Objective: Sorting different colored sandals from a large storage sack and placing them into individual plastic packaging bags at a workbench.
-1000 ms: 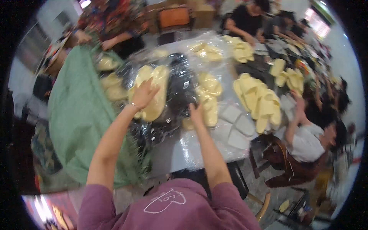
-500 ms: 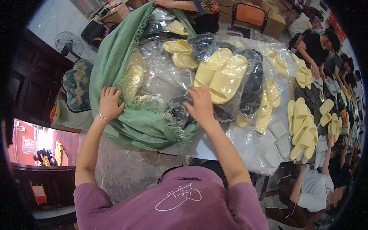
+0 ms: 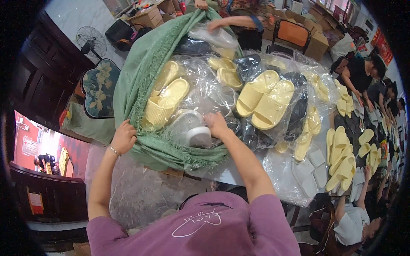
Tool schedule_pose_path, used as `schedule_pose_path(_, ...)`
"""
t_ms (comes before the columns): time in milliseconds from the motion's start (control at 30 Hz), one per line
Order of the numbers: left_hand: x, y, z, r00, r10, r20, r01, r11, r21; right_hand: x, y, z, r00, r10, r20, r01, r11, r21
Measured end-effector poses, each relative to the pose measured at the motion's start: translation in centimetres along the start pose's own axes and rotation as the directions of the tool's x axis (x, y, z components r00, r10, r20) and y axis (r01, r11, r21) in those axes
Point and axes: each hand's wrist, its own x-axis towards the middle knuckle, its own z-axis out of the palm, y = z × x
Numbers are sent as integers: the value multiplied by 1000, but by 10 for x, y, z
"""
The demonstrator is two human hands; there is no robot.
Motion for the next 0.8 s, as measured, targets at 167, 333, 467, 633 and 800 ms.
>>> schedule_pose_path(167, -17, 6, 20, 947, -317, 57, 321, 939, -126, 25, -22, -73, 981, 194, -22, -178, 935, 306)
schedule_pose_path(333, 3, 25, 27, 927, -364, -90, 365, 931, -14, 28, 37, -85, 954, 251, -164, -206, 947, 248)
schedule_pose_path(467, -4, 26, 28, 921, -369, -126, 369, 929, -28, 26, 56, -114, 899, 364, -242, -218, 854, 473)
schedule_pose_path(633, 3, 45, 39, 926, -363, -99, 364, 931, -14, -12, 121, -77, 612, 788, 64, -95, -6, 995)
schedule_pose_path(800, 58, 135, 29, 933, -262, -247, 201, 948, -248, -35, 108, -91, 510, 860, -33, -122, 110, 986)
